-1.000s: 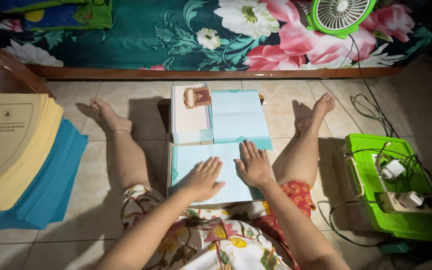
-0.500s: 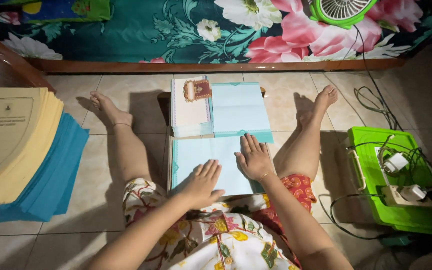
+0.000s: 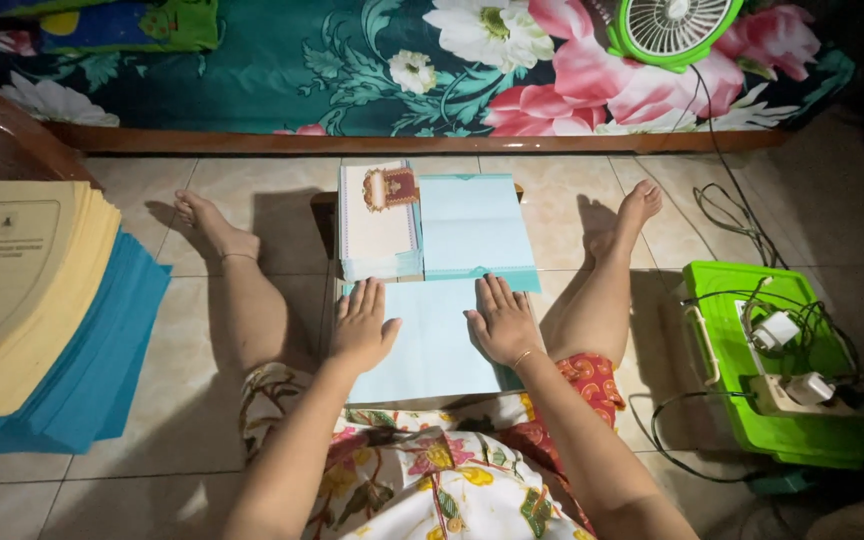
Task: The person sits on the floor and repeatedly folds light blue paper sheets in half, pressing the crease with both hands. They handle the sheets one at a time, placing each folded sheet into a growing stack on a small wooden table.
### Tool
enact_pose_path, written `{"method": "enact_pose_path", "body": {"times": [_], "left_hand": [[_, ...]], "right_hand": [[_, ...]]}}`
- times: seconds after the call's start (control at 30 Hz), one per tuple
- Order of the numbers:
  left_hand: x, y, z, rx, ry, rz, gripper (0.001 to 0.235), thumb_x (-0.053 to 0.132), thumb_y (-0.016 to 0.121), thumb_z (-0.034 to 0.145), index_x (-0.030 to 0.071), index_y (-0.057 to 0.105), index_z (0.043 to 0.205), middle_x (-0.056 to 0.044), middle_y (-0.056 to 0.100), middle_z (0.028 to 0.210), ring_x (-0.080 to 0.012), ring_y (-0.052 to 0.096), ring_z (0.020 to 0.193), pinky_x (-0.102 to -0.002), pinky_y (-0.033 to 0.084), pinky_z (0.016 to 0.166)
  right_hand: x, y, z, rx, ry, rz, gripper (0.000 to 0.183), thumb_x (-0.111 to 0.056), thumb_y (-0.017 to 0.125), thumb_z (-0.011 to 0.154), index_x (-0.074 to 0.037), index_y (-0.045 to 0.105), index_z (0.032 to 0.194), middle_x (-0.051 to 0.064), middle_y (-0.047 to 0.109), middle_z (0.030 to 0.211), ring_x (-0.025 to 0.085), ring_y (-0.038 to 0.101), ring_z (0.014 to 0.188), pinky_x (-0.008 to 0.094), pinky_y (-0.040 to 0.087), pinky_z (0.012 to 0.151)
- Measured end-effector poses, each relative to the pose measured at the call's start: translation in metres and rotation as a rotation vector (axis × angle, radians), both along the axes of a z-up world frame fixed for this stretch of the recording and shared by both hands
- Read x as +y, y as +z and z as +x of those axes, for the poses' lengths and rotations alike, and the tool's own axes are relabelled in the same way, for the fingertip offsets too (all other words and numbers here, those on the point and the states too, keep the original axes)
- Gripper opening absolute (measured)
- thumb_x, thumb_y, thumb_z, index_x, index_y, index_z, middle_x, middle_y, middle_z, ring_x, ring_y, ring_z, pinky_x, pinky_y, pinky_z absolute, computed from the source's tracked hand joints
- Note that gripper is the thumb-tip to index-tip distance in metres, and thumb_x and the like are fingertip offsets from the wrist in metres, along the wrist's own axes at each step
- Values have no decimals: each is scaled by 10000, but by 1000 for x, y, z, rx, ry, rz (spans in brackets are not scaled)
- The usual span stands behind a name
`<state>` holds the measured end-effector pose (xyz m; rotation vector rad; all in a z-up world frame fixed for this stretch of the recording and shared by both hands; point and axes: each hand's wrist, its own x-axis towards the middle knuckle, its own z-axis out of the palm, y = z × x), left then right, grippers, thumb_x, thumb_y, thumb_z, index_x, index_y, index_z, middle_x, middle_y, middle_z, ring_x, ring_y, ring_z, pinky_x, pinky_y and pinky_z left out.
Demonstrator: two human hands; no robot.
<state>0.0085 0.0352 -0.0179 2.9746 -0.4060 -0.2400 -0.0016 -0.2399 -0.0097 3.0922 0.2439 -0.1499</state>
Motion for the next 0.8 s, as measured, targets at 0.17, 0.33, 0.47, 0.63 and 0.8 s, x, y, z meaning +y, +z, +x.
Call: {"method": "enact_pose_path", "body": {"times": [0.17, 0.33, 0.47, 0.63, 0.8], "left_hand": [[-2, 2, -5, 21, 30, -1, 763, 541, 202, 1058, 44, 137, 1633, -151, 89, 1720, -282, 39, 1594, -493, 36, 1265], [-2, 5, -4, 28, 32, -9, 749, 528, 194, 1063, 52, 120, 1636, -147, 72, 1723, -285, 28, 1595, -499, 27, 1265], [-4, 4, -4, 18, 24, -20, 737, 519, 229, 1063, 54, 155, 1630, -159, 91, 1717, -302, 43, 1591, -519, 48, 1261], [-30, 15, -28, -104, -105, -121, 596, 317, 506, 1012, 81, 401, 1549, -130, 263, 1681, -338, 201, 1556, -571, 187, 1222], [-38, 3, -39, 33, -165, -138, 810, 632, 364, 986, 137, 250, 1617, -97, 176, 1709, -305, 118, 1578, -557, 111, 1240]], "right_hand": [[-2, -7, 0, -7, 8, 27, 751, -580, 93, 1042, -150, 141, 1656, 65, 133, 1728, 211, 110, 1590, 413, 127, 1225], [-13, -14, -29, -32, 80, 68, 765, -616, 96, 1044, -155, 194, 1647, 82, 194, 1712, 223, 167, 1579, 455, 136, 1218], [-28, -13, -56, -60, 148, 46, 745, -623, 225, 1048, -163, 220, 1635, 68, 232, 1696, 220, 205, 1559, 501, 145, 1200], [-33, -15, -56, -46, 148, 107, 732, -601, 268, 1050, -163, 220, 1635, 80, 233, 1693, 258, 222, 1550, 598, 154, 1186], [-22, -15, -66, -79, 135, 44, 710, -549, 346, 1054, -137, 248, 1624, 117, 318, 1656, 258, 311, 1514, 600, 216, 1165]]}}
